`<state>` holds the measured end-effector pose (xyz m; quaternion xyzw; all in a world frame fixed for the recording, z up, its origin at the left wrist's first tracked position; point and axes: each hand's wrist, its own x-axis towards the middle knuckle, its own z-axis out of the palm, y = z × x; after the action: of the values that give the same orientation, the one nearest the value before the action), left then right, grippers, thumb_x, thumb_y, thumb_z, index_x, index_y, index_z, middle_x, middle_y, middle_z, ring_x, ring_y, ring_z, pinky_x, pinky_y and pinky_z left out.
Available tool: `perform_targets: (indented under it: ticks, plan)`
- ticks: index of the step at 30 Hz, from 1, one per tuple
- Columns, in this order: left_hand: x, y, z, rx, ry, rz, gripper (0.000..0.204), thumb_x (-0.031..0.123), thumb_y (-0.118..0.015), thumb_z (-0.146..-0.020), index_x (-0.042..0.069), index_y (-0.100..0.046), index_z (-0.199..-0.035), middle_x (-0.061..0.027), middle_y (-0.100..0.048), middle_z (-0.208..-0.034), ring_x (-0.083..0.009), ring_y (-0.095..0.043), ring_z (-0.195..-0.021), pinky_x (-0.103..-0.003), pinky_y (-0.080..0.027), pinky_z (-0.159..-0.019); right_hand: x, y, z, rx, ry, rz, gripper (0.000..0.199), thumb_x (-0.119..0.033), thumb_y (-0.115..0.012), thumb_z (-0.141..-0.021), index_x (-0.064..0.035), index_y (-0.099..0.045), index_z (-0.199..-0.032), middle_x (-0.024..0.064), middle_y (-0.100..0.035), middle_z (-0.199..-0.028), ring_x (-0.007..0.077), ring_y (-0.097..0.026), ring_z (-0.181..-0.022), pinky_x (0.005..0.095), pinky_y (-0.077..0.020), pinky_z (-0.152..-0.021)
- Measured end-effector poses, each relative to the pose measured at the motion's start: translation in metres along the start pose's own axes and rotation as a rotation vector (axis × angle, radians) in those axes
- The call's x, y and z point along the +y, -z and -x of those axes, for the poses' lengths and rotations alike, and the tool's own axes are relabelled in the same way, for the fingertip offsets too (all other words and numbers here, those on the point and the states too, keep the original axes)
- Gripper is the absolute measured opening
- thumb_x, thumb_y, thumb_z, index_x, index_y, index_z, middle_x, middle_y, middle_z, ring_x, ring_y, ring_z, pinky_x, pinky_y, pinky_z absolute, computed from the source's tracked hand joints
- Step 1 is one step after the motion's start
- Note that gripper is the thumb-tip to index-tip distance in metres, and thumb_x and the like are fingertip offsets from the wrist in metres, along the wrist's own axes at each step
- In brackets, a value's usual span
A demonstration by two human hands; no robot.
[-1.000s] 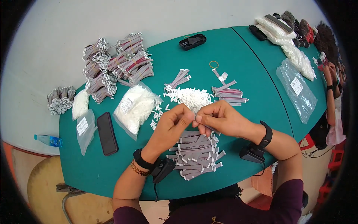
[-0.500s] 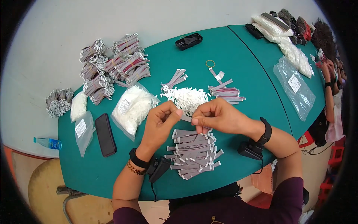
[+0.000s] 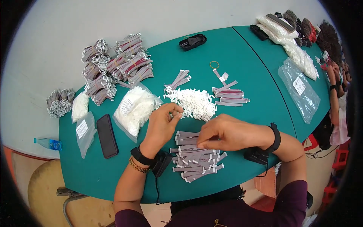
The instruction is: Manual assembly of white plastic connectors onto grey ribbon cables at a workbench.
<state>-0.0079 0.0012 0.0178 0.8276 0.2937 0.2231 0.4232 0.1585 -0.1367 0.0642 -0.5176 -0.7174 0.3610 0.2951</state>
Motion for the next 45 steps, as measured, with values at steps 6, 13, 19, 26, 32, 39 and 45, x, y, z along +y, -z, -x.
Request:
perform_targets:
  ticks: [6, 13, 19, 26, 32, 39, 45]
  plan:
    - [-0.001, -0.001, 0.0, 0.015, -0.104, -0.188, 0.021, -0.005, -0.064, -0.071, 0.006, -0.062, -0.089, -0.0018, -0.051, -0.07, -0.0102, -0.042, -0.056, -0.023, -0.035, -0.052, 0.02, 0.011, -0.002, 0.216, -0.026, 0.159, 0.008, -0.008, -0.064, -0.076, -0.0025, -0.064, -0.081, 0.0108, -0.061, -0.072, 0.027, -0.059, -0.064, 0.0343, -0.0447, -0.056]
    - [-0.002, -0.002, 0.001, 0.027, -0.131, -0.223, 0.018, -0.003, -0.064, -0.072, 0.005, -0.062, -0.087, -0.0036, -0.05, -0.069, -0.0128, -0.042, -0.055, -0.025, -0.036, -0.052, 0.052, 0.043, 0.004, 0.413, -0.23, 0.74, 0.004, -0.008, -0.062, -0.071, -0.0049, -0.061, -0.073, 0.0104, -0.059, -0.073, 0.0304, -0.058, -0.069, 0.0396, -0.0447, -0.058]
    - [-0.003, -0.002, 0.0, 0.033, -0.13, -0.208, 0.016, -0.003, -0.064, -0.073, 0.005, -0.062, -0.087, -0.0039, -0.05, -0.069, -0.0128, -0.043, -0.055, -0.025, -0.036, -0.052, 0.052, 0.053, 0.008, 0.293, -0.338, 0.785, 0.004, -0.008, -0.062, -0.07, -0.006, -0.06, -0.072, 0.0101, -0.058, -0.074, 0.0302, -0.058, -0.072, 0.0403, -0.0451, -0.059]
    - [-0.007, -0.004, -0.001, 0.069, -0.162, -0.185, 0.014, -0.001, -0.064, -0.073, 0.004, -0.061, -0.086, -0.0046, -0.049, -0.068, -0.0127, -0.042, -0.055, -0.025, -0.036, -0.052, 0.061, 0.037, 0.003, 0.268, -0.223, 0.785, 0.005, -0.008, -0.063, -0.068, -0.0061, -0.06, -0.072, 0.0103, -0.058, -0.074, 0.0308, -0.058, -0.072, 0.0409, -0.0456, -0.06]
    - [0.0, -0.001, -0.002, 0.047, -0.118, -0.156, 0.007, 0.001, -0.062, -0.077, 0.002, -0.059, -0.083, -0.0088, -0.056, -0.073, -0.0174, -0.054, -0.056, -0.029, -0.041, -0.052, 0.062, 0.029, 0.001, 0.289, -0.192, 0.879, 0.008, -0.009, -0.064, -0.068, -0.0037, -0.058, -0.069, 0.0115, -0.058, -0.075, 0.0305, -0.059, -0.071, 0.0405, -0.0468, -0.059]
    - [0.001, -0.006, -0.001, -0.027, 0.024, 0.313, 0.006, 0.005, -0.058, -0.085, 0.0, -0.059, -0.088, -0.0018, -0.059, -0.074, -0.0066, -0.052, -0.061, -0.02, -0.041, -0.055, 0.061, 0.03, 0.001, 0.254, -0.187, 0.959, 0.009, -0.009, -0.063, -0.069, -0.0021, -0.058, -0.069, 0.0125, -0.059, -0.076, 0.0298, -0.06, -0.071, 0.0398, -0.048, -0.058]
    - [0.006, -0.005, -0.002, -0.065, 0.092, 0.61, 0.01, 0.006, -0.057, -0.085, 0.0, -0.056, -0.094, -0.0049, -0.062, -0.078, -0.0103, -0.057, -0.065, -0.021, -0.046, -0.059, 0.058, 0.028, 0.001, 0.192, -0.265, 0.955, 0.007, -0.008, -0.061, -0.069, -0.0021, -0.059, -0.071, 0.0132, -0.06, -0.079, 0.0297, -0.06, -0.073, 0.0388, -0.0489, -0.06]
